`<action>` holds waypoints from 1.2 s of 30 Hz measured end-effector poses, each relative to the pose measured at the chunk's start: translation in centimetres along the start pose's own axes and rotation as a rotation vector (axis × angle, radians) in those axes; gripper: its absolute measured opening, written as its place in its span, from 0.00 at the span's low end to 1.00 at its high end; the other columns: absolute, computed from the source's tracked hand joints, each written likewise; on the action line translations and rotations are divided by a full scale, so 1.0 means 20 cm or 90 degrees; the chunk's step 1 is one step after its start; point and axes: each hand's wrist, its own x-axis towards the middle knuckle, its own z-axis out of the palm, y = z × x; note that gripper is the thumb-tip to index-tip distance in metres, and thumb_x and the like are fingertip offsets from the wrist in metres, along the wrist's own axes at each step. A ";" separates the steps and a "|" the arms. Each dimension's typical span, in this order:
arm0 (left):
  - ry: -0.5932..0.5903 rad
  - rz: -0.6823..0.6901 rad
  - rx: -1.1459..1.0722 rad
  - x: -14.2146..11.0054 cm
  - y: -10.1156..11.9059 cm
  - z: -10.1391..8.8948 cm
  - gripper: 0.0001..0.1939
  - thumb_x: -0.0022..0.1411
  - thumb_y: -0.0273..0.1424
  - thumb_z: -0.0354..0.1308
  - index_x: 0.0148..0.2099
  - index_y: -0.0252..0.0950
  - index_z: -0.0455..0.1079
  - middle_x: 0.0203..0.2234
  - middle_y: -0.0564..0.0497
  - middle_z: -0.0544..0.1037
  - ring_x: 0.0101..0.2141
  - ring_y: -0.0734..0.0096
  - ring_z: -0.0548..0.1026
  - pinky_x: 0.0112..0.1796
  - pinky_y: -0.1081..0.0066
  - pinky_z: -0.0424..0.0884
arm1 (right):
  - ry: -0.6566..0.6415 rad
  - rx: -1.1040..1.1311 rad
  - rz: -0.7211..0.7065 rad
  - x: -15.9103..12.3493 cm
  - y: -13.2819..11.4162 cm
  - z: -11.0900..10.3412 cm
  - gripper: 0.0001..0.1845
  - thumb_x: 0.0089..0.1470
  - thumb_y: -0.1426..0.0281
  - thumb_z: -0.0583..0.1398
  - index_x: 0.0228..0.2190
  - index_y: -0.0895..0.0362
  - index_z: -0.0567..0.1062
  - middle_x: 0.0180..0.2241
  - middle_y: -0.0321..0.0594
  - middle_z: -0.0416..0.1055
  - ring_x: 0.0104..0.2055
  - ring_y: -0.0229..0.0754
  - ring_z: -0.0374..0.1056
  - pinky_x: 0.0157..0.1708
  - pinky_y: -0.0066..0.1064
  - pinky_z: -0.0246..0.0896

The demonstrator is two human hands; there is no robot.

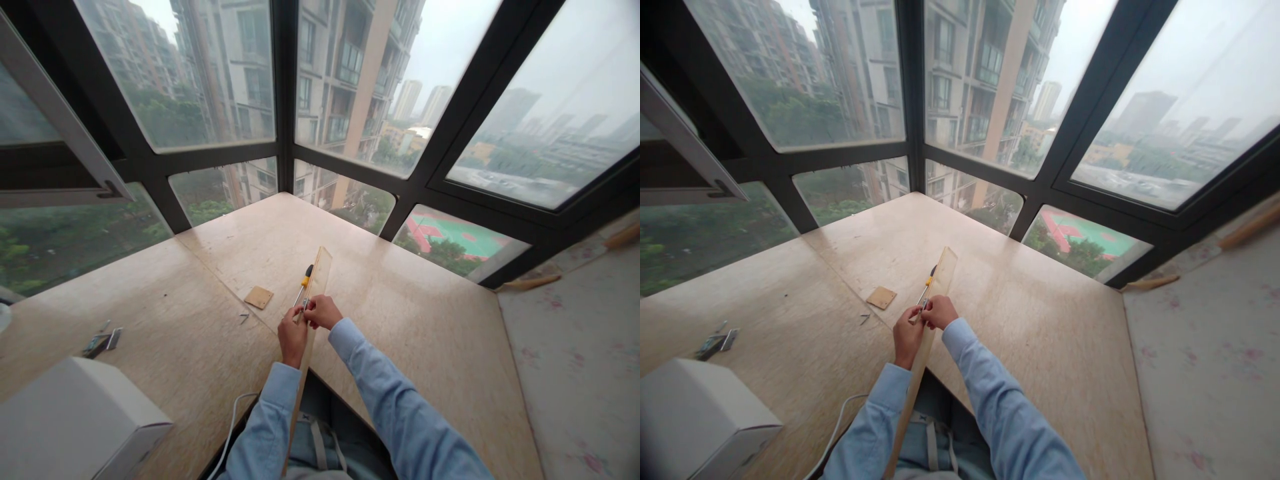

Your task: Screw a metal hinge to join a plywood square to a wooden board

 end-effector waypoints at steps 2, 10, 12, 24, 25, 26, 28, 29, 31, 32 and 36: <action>0.008 -0.007 -0.008 0.01 -0.01 -0.01 0.12 0.58 0.32 0.58 0.45 0.36 0.73 0.41 0.46 0.78 0.36 0.66 0.76 0.35 0.72 0.67 | 0.000 -0.014 -0.007 0.00 -0.01 0.00 0.06 0.43 0.81 0.59 0.21 0.60 0.68 0.14 0.32 0.67 0.19 0.36 0.69 0.18 0.21 0.64; 0.072 0.047 0.071 0.00 0.00 -0.03 0.13 0.61 0.34 0.56 0.45 0.35 0.73 0.39 0.44 0.78 0.39 0.63 0.75 0.38 0.70 0.66 | -0.021 -0.074 -0.004 0.01 -0.06 0.02 0.09 0.51 0.80 0.55 0.23 0.61 0.72 0.21 0.39 0.73 0.20 0.34 0.70 0.20 0.21 0.65; 0.088 0.085 0.097 -0.01 0.01 -0.03 0.12 0.63 0.32 0.53 0.45 0.34 0.73 0.39 0.43 0.77 0.40 0.63 0.74 0.39 0.69 0.66 | -0.032 -0.094 -0.006 0.01 -0.08 0.02 0.11 0.50 0.82 0.54 0.21 0.61 0.71 0.19 0.39 0.72 0.19 0.35 0.69 0.20 0.22 0.65; 0.096 0.134 0.104 0.01 0.04 -0.03 0.13 0.65 0.29 0.50 0.47 0.34 0.72 0.41 0.43 0.77 0.43 0.61 0.74 0.42 0.67 0.67 | -0.036 -0.246 -0.117 0.01 -0.11 -0.03 0.06 0.48 0.78 0.55 0.24 0.61 0.72 0.21 0.38 0.73 0.23 0.34 0.71 0.24 0.19 0.61; 0.094 0.127 0.102 0.01 0.04 -0.04 0.13 0.65 0.30 0.50 0.47 0.34 0.72 0.41 0.43 0.77 0.43 0.61 0.74 0.42 0.67 0.67 | -0.028 -0.274 -0.139 0.00 -0.11 -0.03 0.06 0.48 0.78 0.56 0.24 0.61 0.72 0.21 0.38 0.73 0.24 0.35 0.71 0.26 0.20 0.60; 0.093 0.117 0.098 0.02 0.04 -0.04 0.13 0.65 0.31 0.50 0.47 0.34 0.72 0.41 0.42 0.77 0.43 0.61 0.74 0.42 0.67 0.67 | -0.019 -0.303 -0.161 0.00 -0.12 -0.03 0.05 0.48 0.77 0.57 0.24 0.60 0.73 0.22 0.39 0.73 0.26 0.36 0.71 0.27 0.22 0.60; 0.090 0.087 0.077 0.03 0.04 -0.04 0.13 0.65 0.32 0.51 0.47 0.34 0.71 0.41 0.43 0.78 0.43 0.61 0.75 0.41 0.67 0.67 | -0.004 -0.359 -0.202 0.00 -0.14 -0.03 0.05 0.49 0.76 0.58 0.24 0.60 0.74 0.26 0.42 0.75 0.31 0.40 0.71 0.31 0.24 0.58; 0.087 0.069 0.061 0.03 0.04 -0.05 0.13 0.65 0.32 0.51 0.47 0.34 0.71 0.41 0.43 0.78 0.42 0.61 0.75 0.40 0.68 0.67 | -0.001 -0.384 -0.221 0.00 -0.14 -0.03 0.05 0.50 0.75 0.58 0.25 0.60 0.74 0.28 0.44 0.75 0.34 0.41 0.71 0.33 0.26 0.58; 0.080 0.032 0.020 0.04 0.04 -0.05 0.13 0.63 0.33 0.53 0.47 0.35 0.71 0.42 0.44 0.78 0.39 0.63 0.76 0.38 0.69 0.68 | -0.004 -0.424 -0.251 0.01 -0.14 -0.02 0.06 0.52 0.74 0.58 0.28 0.60 0.76 0.33 0.46 0.76 0.37 0.43 0.71 0.35 0.27 0.56; 0.076 0.018 -0.001 0.04 0.03 -0.06 0.13 0.62 0.33 0.55 0.47 0.35 0.71 0.42 0.44 0.77 0.38 0.64 0.76 0.37 0.70 0.68 | -0.011 -0.440 -0.264 0.02 -0.14 -0.02 0.06 0.53 0.74 0.57 0.30 0.59 0.76 0.34 0.46 0.75 0.38 0.43 0.70 0.36 0.27 0.56; 0.076 -0.018 -0.057 0.06 0.00 -0.08 0.16 0.57 0.32 0.59 0.48 0.35 0.71 0.43 0.46 0.77 0.35 0.67 0.75 0.36 0.71 0.68 | -0.033 -0.476 -0.296 0.03 -0.11 -0.04 0.08 0.58 0.72 0.56 0.34 0.58 0.76 0.36 0.45 0.75 0.39 0.41 0.70 0.38 0.27 0.55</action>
